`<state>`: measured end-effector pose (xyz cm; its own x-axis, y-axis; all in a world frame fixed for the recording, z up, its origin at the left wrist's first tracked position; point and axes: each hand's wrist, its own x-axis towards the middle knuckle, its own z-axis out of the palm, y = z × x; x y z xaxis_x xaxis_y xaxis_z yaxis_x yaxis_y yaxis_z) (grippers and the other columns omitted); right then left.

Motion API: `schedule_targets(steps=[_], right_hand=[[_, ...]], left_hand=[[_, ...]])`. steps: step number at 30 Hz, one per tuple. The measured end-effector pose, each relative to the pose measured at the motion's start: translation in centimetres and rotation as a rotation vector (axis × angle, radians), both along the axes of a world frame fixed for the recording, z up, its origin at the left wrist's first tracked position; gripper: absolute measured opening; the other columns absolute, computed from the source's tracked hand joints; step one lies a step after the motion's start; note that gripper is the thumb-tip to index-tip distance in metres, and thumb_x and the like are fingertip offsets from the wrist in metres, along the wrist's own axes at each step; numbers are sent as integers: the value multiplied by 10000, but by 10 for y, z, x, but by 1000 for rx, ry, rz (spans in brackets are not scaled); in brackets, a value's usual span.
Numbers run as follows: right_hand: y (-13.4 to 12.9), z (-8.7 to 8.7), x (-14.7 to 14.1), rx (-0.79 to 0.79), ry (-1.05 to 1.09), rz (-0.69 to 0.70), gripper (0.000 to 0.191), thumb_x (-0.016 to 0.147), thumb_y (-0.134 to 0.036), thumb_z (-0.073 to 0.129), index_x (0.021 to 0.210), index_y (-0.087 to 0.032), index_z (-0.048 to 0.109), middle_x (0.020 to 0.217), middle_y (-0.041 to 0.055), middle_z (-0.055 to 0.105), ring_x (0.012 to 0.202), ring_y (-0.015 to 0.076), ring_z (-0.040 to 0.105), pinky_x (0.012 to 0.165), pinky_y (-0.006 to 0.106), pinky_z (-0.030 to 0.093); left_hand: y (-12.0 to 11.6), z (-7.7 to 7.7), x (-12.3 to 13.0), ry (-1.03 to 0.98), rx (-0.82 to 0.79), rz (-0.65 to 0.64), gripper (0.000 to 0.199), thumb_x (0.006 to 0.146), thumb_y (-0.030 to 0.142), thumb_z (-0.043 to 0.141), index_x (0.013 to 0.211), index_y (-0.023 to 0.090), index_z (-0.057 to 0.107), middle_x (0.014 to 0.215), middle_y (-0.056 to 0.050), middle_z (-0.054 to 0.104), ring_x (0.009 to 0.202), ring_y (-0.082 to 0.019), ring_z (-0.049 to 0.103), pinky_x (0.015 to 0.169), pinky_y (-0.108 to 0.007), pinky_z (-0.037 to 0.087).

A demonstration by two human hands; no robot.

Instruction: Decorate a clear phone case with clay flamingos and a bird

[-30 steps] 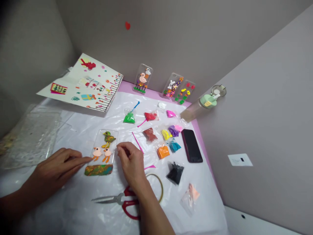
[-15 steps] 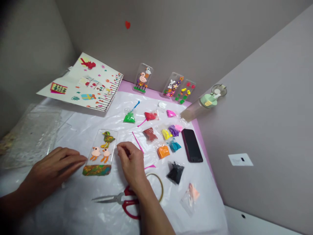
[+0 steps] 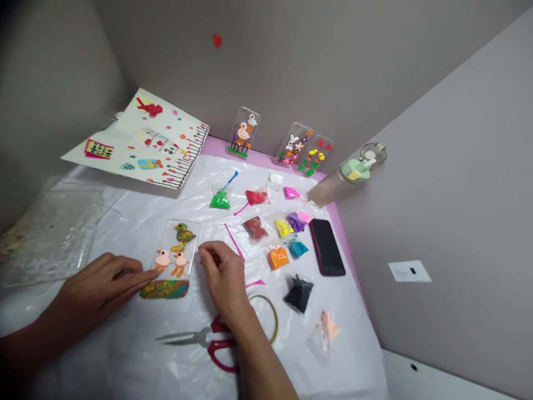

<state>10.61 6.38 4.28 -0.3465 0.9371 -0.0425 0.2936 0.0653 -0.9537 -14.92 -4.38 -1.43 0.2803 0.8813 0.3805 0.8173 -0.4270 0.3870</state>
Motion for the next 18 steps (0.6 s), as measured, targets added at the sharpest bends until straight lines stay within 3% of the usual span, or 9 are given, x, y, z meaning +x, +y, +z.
schedule_targets(steps=[18], right_hand=[[0,0,0,-1,-12,8,202,954,-345,600,903,-196,725,786,14,687,715,169,602,687,269,476]], left_hand=[[-1,-1,2,66,51,15,391,1003,142,562,1285,340,747,984,-30,756,822,-214,649,754,-325,493]])
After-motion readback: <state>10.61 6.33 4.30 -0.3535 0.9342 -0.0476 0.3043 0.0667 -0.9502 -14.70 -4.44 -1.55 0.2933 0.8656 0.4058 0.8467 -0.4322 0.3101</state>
